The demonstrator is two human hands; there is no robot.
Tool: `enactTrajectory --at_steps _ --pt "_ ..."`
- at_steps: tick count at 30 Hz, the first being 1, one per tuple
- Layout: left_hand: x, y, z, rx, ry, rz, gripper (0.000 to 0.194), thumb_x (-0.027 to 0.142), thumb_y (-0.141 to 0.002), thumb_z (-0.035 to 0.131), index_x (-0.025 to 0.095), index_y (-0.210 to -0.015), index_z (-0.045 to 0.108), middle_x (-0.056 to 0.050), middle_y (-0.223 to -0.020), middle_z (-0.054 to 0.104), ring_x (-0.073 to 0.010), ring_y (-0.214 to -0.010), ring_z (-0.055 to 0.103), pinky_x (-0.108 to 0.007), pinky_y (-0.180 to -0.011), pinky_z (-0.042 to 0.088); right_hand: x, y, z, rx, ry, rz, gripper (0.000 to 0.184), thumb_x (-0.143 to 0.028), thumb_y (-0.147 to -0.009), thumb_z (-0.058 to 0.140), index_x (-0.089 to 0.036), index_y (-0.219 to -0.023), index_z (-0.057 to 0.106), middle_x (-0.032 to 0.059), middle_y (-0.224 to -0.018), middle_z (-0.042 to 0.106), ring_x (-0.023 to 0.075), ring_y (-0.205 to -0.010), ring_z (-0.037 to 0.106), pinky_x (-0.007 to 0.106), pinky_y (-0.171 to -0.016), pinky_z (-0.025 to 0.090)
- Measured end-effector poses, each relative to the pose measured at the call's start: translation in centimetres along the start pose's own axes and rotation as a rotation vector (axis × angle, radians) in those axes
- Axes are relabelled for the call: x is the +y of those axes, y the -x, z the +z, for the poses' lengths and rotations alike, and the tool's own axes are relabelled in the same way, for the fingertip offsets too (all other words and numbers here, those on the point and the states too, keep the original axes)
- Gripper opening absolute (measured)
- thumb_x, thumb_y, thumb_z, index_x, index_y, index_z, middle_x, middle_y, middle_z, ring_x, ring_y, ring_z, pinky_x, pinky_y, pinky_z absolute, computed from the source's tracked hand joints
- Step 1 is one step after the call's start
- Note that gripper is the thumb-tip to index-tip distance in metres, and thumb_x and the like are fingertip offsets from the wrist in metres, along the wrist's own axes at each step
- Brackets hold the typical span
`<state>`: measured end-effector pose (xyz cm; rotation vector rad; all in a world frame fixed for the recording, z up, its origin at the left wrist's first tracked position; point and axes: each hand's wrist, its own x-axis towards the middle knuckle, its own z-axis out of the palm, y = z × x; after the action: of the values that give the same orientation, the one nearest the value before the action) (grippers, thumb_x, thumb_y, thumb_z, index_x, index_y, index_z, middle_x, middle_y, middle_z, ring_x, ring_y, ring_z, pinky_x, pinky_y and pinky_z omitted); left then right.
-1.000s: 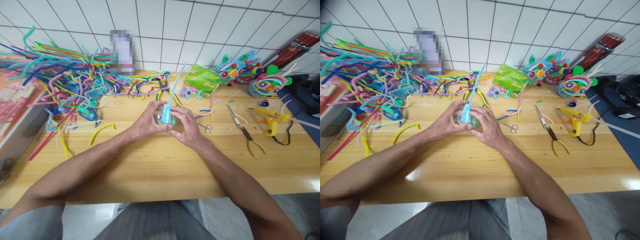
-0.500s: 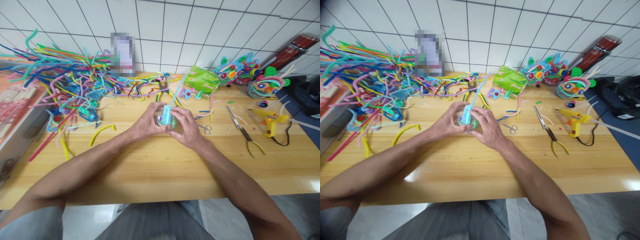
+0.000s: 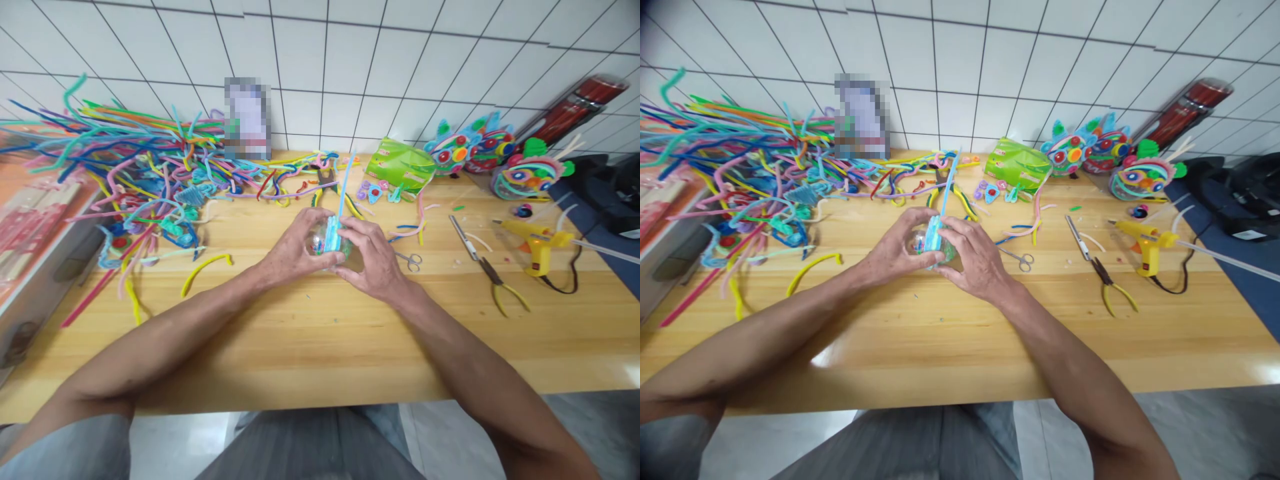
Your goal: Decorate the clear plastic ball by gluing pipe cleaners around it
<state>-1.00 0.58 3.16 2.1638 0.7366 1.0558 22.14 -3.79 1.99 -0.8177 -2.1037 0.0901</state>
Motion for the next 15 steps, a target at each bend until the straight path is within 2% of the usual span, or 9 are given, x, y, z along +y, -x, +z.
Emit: enactTrajectory --at_steps 4,7,10,13,15 --pt "0.2 0.3 0.4 0.047 0.009 -0.07 0.064 0.05 -0.089 0.084 0.025 -0.141 0.056 -0.012 -0.136 0.065 -0.0286 -0.127 0.067 -0.046 -0.111 0.057 -0.3 0.0 -0.2 -0.002 -0.08 0.08 0.068 -0.043 -0.091 0.084 -0.03 -0.151 0.055 0.0154 -0.152 0.064 0.0354 -0.142 0.062 0.06 -0.117 0.053" --pt "0.2 0.4 0.7 0.079 -0.014 -0.027 0.064 0.048 -0.087 0.085 0.025 -0.14 0.056 -0.012 -0.135 0.065 -0.0297 -0.129 0.066 -0.048 -0.112 0.055 -0.5 -0.1 -0.4 0.056 -0.276 0.294 0.059 -0.057 -0.095 0.076 -0.029 -0.145 0.06 0.0144 -0.151 0.065 0.032 -0.143 0.061 0.055 -0.117 0.054" --pt "0.3 0.3 1.0 0.05 -0.011 0.037 0.065 0.045 -0.086 0.085 0.027 -0.14 0.056 -0.012 -0.136 0.066 -0.0308 -0.13 0.065 -0.05 -0.113 0.054 -0.2 -0.4 -0.5 0.095 -0.495 0.501 0.055 -0.064 -0.099 0.068 -0.031 -0.142 0.064 0.0115 -0.155 0.063 0.0288 -0.147 0.059 0.052 -0.12 0.052" --pt "0.4 0.2 1.2 0.015 0.001 0.078 0.065 0.045 -0.086 0.085 0.029 -0.141 0.055 -0.012 -0.138 0.065 -0.0314 -0.132 0.064 -0.052 -0.114 0.054 0.0 -0.7 -0.4 0.075 -0.655 0.576 0.052 -0.067 -0.091 0.077 -0.031 -0.128 0.073 0.009 -0.158 0.062 0.029 -0.152 0.055 0.052 -0.125 0.047" --pt "0.4 0.1 1.3 0.014 -0.003 0.091 0.064 0.045 -0.087 0.085 0.03 -0.142 0.054 -0.012 -0.138 0.065 -0.0314 -0.132 0.064 -0.053 -0.113 0.054 0.0 -0.9 -0.3 0.082 -0.72 0.603 0.046 -0.065 -0.086 0.082 -0.029 -0.114 0.077 0.0087 -0.158 0.063 0.0298 -0.151 0.056 0.052 -0.125 0.047"
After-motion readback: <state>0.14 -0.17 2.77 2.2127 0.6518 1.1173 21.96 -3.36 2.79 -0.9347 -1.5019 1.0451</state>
